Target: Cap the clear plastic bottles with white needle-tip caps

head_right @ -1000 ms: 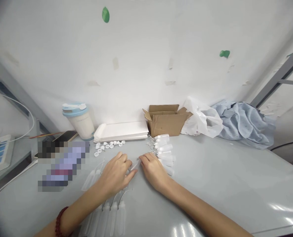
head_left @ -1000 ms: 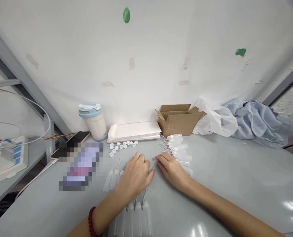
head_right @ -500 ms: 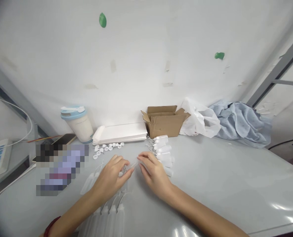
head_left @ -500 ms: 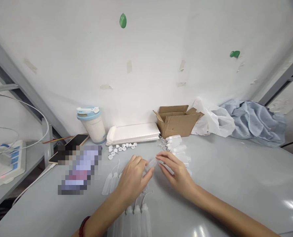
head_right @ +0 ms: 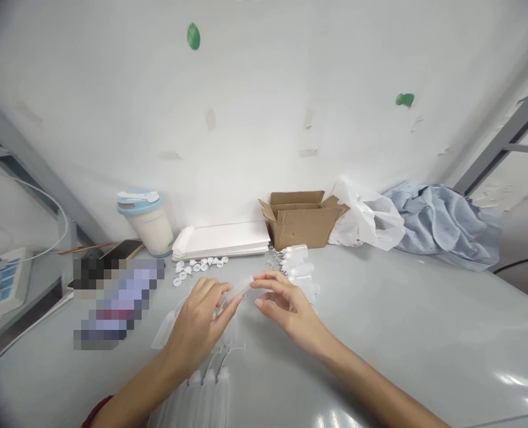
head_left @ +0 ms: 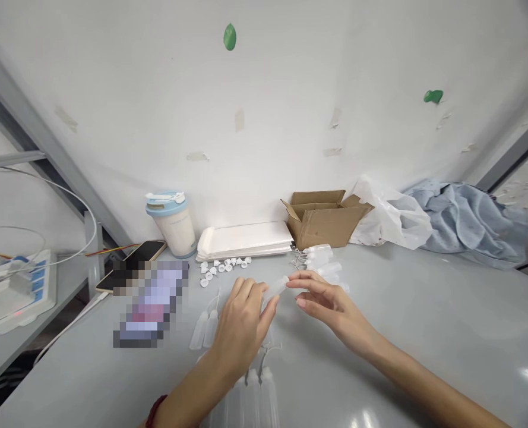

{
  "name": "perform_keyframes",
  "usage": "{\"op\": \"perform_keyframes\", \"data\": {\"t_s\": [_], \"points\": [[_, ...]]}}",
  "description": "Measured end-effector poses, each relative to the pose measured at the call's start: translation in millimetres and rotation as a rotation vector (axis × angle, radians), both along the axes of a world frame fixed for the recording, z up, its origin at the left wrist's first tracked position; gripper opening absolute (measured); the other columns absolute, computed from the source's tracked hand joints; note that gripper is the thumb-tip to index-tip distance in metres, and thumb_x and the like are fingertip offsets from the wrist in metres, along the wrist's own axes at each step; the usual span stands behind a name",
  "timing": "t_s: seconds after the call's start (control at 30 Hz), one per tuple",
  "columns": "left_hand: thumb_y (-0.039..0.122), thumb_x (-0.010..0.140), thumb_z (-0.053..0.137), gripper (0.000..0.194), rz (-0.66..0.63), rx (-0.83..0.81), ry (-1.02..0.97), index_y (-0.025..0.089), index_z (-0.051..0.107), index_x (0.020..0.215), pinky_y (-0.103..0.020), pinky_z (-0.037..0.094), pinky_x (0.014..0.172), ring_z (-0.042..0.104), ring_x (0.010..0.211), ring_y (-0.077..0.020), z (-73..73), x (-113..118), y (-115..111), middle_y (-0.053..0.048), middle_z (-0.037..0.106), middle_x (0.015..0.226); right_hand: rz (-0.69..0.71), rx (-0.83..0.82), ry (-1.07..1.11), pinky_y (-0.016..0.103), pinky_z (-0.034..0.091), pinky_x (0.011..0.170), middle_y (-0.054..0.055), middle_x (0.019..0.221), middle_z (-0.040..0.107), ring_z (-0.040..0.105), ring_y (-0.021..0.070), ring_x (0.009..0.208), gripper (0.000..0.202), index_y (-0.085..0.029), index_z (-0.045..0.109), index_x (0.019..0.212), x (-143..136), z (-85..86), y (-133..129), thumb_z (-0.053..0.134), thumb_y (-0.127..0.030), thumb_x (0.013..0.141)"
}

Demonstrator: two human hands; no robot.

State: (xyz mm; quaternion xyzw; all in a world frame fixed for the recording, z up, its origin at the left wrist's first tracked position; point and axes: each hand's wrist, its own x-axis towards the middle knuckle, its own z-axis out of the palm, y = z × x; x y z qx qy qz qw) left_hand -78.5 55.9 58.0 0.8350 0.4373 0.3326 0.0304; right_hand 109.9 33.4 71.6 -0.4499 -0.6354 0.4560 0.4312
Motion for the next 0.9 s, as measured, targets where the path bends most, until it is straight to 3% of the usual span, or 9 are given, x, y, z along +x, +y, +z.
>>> {"op": "perform_keyframes", "data": {"t_s": [0.17,0.57,0.73,0.9], "points": [[0.023,0.089,0.048,0.013,-0.014,-0.056,-0.043,0.014,0.057,0.090,-0.031,0.041,0.060,0.049,0.072,-0.0212,0.6,-1,-1,-0.004,0.053,0.070,-0.015,0.210,-0.043,0.038,0.048,0.090,0.007,0.119,0.050,0.052,0.0207,0.109,0.028,-0.028,0.057,0.115,-2,-2.4,-1,0.052,-0.029,0.087],[0.022,0.087,0.049,0.011,-0.038,-0.138,-0.121,0.015,0.058,0.087,-0.028,0.040,0.056,0.050,0.068,-0.0195,-4.5,2,-5,-0.002,0.051,0.068,-0.017,0.302,-0.219,0.038,0.051,0.088,0.008,0.125,0.051,0.054,0.0215,0.109,0.035,-0.028,0.053,0.122,-1,-6.9,-1,0.053,-0.025,0.087],[0.021,0.085,0.051,0.009,-0.071,-0.243,-0.128,0.016,0.058,0.083,-0.028,0.040,0.057,0.049,0.067,-0.0187,-2.2,2,-5,0.000,0.048,0.065,0.034,0.530,-0.479,0.042,0.046,0.096,0.011,0.126,0.055,0.052,0.0234,0.116,0.041,-0.022,0.049,0.128,2,-13.9,-1,0.052,-0.018,0.086],[0.024,0.086,0.050,0.012,-0.062,-0.329,-0.164,0.016,0.059,0.082,-0.028,0.040,0.057,0.049,0.067,-0.0187,-1.9,2,-6,0.000,0.046,0.066,0.095,0.667,-0.540,0.041,0.046,0.097,0.012,0.132,0.051,0.049,0.0223,0.121,0.048,-0.020,0.041,0.134,3,-16.9,0,0.048,-0.015,0.087]]}}
